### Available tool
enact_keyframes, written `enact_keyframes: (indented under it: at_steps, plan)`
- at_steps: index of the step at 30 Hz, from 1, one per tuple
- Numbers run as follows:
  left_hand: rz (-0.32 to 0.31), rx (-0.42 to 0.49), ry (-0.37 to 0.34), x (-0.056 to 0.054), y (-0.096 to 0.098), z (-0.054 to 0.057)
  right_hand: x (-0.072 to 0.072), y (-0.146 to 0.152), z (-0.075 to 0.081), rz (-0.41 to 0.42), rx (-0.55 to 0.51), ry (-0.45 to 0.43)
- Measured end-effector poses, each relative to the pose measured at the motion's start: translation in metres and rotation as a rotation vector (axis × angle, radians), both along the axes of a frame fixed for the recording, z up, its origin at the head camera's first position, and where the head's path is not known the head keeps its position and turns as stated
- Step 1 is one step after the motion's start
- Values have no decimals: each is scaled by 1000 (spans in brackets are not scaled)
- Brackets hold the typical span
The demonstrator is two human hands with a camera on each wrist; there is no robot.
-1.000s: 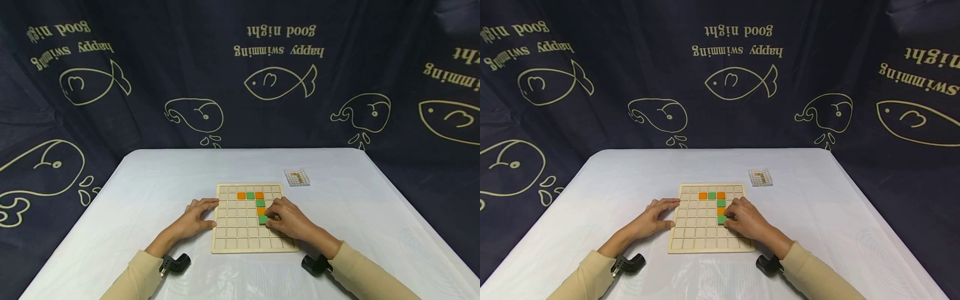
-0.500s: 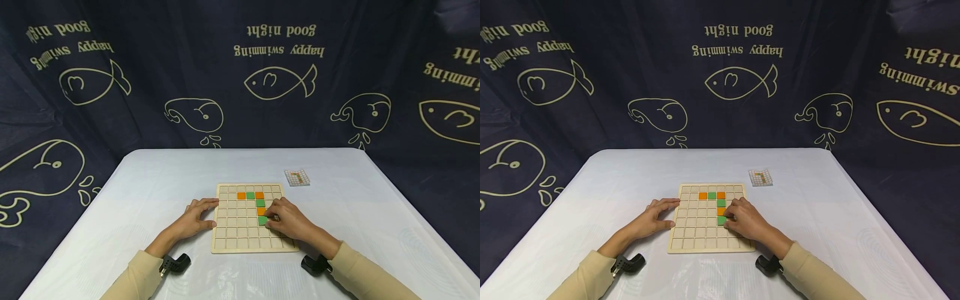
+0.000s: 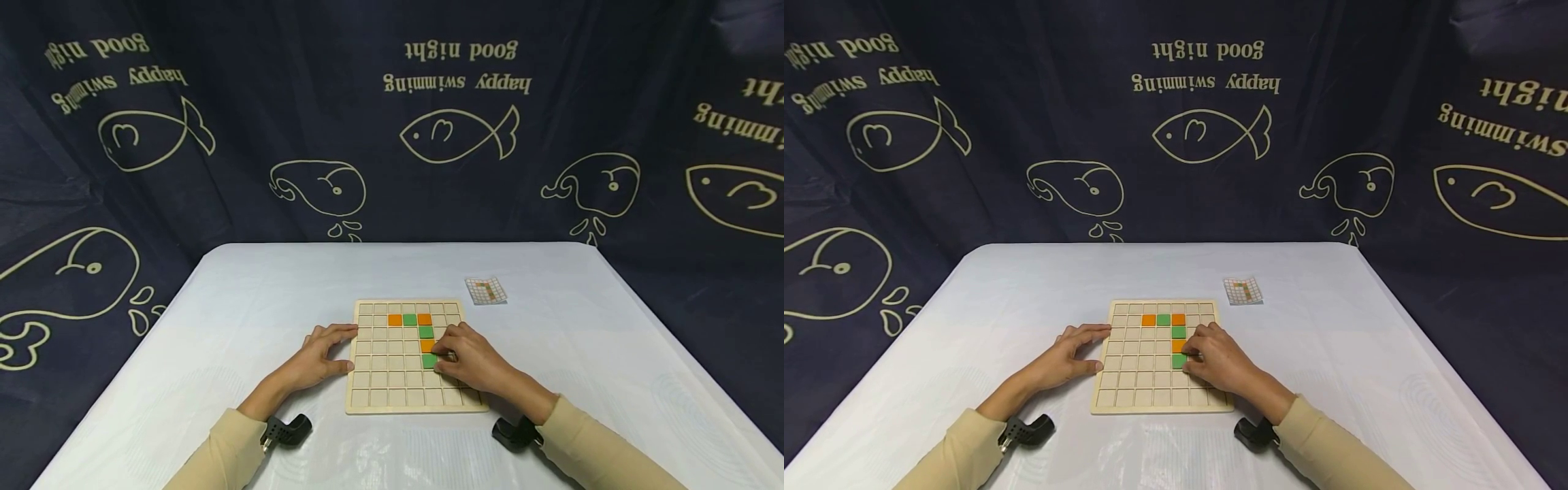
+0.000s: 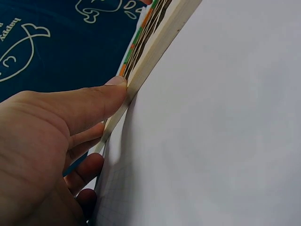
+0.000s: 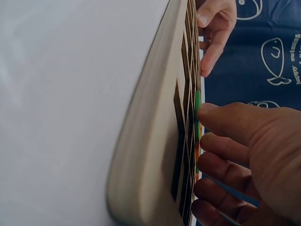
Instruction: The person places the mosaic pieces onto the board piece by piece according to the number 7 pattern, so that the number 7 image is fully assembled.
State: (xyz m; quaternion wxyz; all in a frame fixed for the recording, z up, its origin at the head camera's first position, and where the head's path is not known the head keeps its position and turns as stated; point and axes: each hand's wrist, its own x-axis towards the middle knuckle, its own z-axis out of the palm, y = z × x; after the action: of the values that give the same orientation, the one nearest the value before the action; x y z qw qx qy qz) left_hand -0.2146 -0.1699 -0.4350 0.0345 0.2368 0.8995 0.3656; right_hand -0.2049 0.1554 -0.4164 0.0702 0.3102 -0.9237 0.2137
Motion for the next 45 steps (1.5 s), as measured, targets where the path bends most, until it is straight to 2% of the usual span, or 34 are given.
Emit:
enact_keyframes:
  at_steps: [13, 30, 45]
  plan:
    - [5, 9, -15, 1, 1, 1, 1, 3, 1, -11, 8, 26]
    - [4, -5, -8, 1, 0, 0, 1, 13, 5, -92, 10, 27]
    - [4, 5, -13, 1, 1, 0, -1, 32, 2, -143, 11, 34]
